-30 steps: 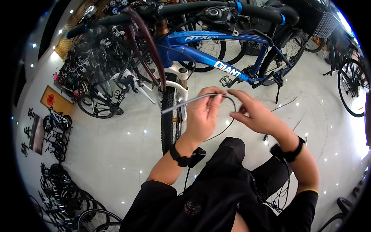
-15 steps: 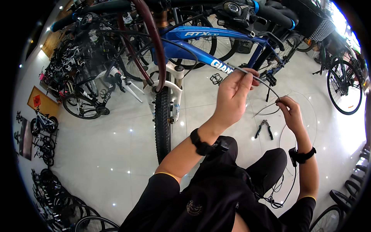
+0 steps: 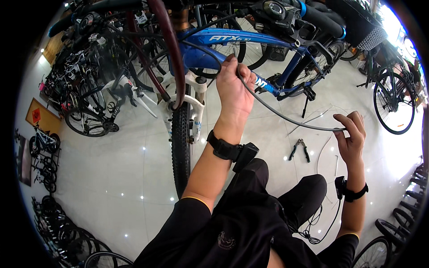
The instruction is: The person works on a blue Giant bicycle, manipulating a brake or gear cable near the handlebars. They retrieve a cable housing and a ferrule from a drawer, then return to the bike to thread the cable through the housing and install it into the brake lever mechanism.
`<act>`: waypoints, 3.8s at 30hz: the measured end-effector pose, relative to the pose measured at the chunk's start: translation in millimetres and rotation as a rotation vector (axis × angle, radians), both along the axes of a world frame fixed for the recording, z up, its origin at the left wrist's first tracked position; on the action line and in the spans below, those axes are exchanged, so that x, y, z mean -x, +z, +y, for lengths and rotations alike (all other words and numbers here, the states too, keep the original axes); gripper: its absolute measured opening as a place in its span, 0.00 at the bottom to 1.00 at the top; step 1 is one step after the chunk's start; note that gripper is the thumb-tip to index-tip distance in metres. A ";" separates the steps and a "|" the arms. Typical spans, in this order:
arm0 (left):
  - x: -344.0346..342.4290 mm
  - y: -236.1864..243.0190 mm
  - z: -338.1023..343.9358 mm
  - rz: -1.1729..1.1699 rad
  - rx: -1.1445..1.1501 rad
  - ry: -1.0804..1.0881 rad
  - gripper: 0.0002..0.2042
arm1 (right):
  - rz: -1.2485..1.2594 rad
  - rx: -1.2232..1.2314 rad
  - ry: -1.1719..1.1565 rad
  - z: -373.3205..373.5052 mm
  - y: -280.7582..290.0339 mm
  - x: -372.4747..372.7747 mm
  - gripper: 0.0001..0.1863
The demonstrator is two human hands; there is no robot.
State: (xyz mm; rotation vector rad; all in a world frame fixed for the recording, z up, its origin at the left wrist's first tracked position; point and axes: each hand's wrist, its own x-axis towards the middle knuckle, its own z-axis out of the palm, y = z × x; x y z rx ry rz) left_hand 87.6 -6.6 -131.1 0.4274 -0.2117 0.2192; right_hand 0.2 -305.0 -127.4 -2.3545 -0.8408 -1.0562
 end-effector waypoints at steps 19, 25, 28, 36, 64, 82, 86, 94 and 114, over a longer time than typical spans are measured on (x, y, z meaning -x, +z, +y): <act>65.2 -10.8 1.2 -0.398 -1.281 0.525 0.20 | 1.227 -0.329 0.560 128.9 -11.3 -83.1 0.16; 60.3 -19.6 13.9 -0.360 -1.177 0.566 0.19 | 1.505 -1.139 1.108 185.0 19.4 -82.7 0.13; 69.3 -17.8 23.5 -0.274 -1.408 0.688 0.21 | 1.478 -1.015 1.151 194.4 7.5 -97.2 0.15; 133.2 -51.7 52.6 0.240 -0.916 0.007 0.19 | 1.282 -1.016 0.889 223.4 4.5 -157.7 0.10; 166.1 -37.2 33.4 -0.145 -1.973 0.050 0.31 | 1.043 -0.654 0.868 87.1 22.4 -16.5 0.08; 157.2 140.0 -157.8 -0.177 -1.857 -0.714 0.09 | 0.939 -1.608 -0.683 -235.7 84.7 220.6 0.17; 140.0 208.8 -215.2 -0.233 -1.840 -0.685 0.10 | 0.962 -1.116 -0.891 -235.1 80.3 290.2 0.13; 69.9 314.1 -324.3 -0.198 -1.613 -0.540 0.15 | 1.501 -0.746 -1.051 -273.9 128.6 284.5 0.22; -287.0 341.5 -737.7 -0.222 -1.527 -0.490 0.14 | 1.417 -0.883 -1.208 -810.9 133.7 21.0 0.19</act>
